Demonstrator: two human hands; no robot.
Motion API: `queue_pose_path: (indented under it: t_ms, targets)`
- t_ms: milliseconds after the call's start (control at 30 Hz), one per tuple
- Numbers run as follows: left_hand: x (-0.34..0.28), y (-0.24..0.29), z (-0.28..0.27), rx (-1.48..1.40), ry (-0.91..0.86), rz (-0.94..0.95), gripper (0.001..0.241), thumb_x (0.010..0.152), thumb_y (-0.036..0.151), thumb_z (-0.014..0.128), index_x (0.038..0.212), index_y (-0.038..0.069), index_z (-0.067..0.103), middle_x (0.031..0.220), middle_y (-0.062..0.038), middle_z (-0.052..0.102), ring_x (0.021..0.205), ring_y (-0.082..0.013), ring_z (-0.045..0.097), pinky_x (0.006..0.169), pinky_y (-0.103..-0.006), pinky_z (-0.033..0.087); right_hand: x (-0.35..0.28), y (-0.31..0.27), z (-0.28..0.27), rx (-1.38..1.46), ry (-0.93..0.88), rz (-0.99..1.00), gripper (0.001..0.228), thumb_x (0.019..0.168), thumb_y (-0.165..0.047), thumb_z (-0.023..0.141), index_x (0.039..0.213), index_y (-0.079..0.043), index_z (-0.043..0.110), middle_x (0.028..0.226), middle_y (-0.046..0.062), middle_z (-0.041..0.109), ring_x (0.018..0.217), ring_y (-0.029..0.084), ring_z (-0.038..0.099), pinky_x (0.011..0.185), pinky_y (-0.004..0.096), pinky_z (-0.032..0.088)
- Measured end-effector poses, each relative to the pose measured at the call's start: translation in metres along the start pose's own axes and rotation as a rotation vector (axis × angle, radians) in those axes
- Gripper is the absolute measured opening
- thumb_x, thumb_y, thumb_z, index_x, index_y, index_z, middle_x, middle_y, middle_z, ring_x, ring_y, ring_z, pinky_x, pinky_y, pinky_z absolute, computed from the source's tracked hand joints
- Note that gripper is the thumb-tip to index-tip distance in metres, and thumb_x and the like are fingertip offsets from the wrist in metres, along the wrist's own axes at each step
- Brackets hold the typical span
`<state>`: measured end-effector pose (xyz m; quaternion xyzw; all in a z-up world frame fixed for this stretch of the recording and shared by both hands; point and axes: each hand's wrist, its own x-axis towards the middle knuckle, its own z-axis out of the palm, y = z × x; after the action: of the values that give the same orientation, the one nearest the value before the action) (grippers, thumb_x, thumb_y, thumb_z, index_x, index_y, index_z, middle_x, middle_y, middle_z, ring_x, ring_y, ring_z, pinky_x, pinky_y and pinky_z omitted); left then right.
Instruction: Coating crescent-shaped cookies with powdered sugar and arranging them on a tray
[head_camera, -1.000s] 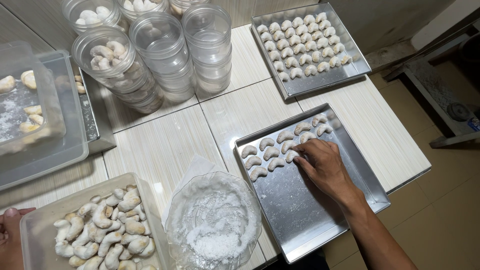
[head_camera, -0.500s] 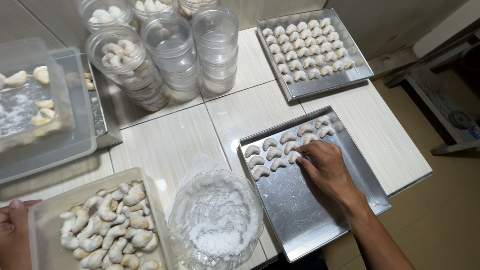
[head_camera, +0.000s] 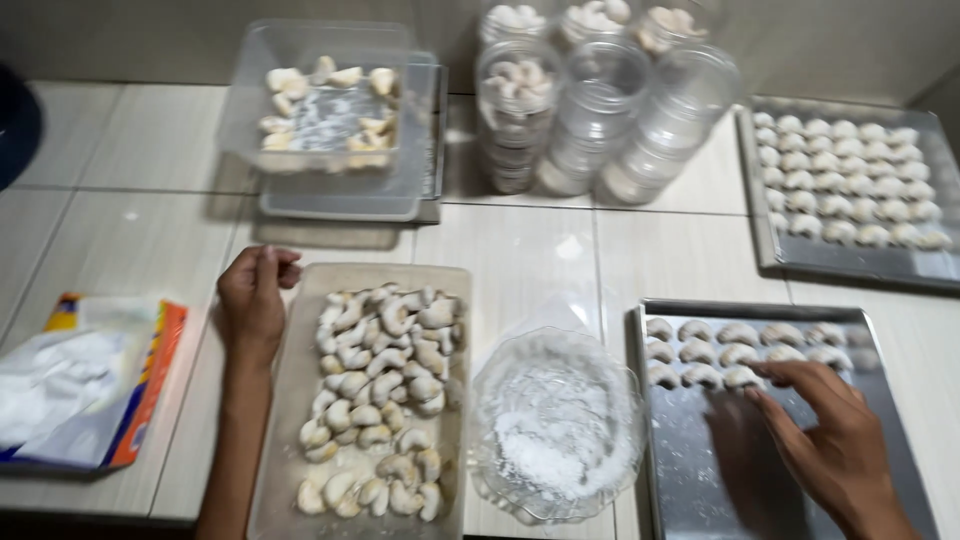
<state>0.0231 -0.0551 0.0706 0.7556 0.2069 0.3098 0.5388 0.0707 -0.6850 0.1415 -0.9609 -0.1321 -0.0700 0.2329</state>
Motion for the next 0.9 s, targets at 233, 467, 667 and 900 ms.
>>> queue_pose_path:
  t_ms: [233,467,667,900]
  targets:
    - [-0.008,0.028,-0.012,-0.632,-0.165,0.134,0.028,0.106,0.033,0.056,0.106,0.008,0.069,0.124,-0.016,0.069,0.118,-0.0218,0.066,0.094,-0.0298,0.055,0.005,-0.047,0.004,0.107,-0.066,-0.181,0.031,0.084,-0.021,0.075,0.115,-0.022,0.077,0.111,-0.003,0.077,0.108,0.015,0.071,0.102,0.032,0.044]
    - [-0.024,0.06,-0.015,-0.39,-0.566,0.159,0.011,0.081,0.021,0.083,0.079,0.021,0.072,0.136,-0.012,0.065,0.148,-0.0298,0.048,0.125,-0.0476,0.032,0.013,-0.09,0.011,0.17,-0.181,-0.39,0.028,0.081,-0.02,0.076,0.109,-0.021,0.077,0.102,-0.005,0.077,0.099,0.014,0.071,0.091,0.033,0.047]
    - [-0.026,0.073,-0.018,-0.203,-0.643,0.213,0.002,0.085,0.017,0.079,0.086,0.017,0.078,0.134,-0.008,0.069,0.151,-0.0288,0.042,0.124,-0.0478,0.031,0.022,-0.111,0.035,0.118,-0.293,-0.607,0.03,0.083,-0.027,0.076,0.113,-0.025,0.075,0.107,-0.006,0.075,0.094,0.016,0.069,0.082,0.036,0.047]
    - [-0.028,0.072,-0.016,-0.134,-0.625,0.234,0.016,0.071,0.017,0.091,0.073,0.019,0.075,0.122,-0.004,0.071,0.145,-0.0252,0.047,0.12,-0.0442,0.037,0.03,-0.137,0.053,0.037,-0.448,-0.735,0.027,0.092,-0.03,0.068,0.117,-0.026,0.073,0.11,-0.008,0.072,0.103,0.015,0.067,0.086,0.036,0.044]
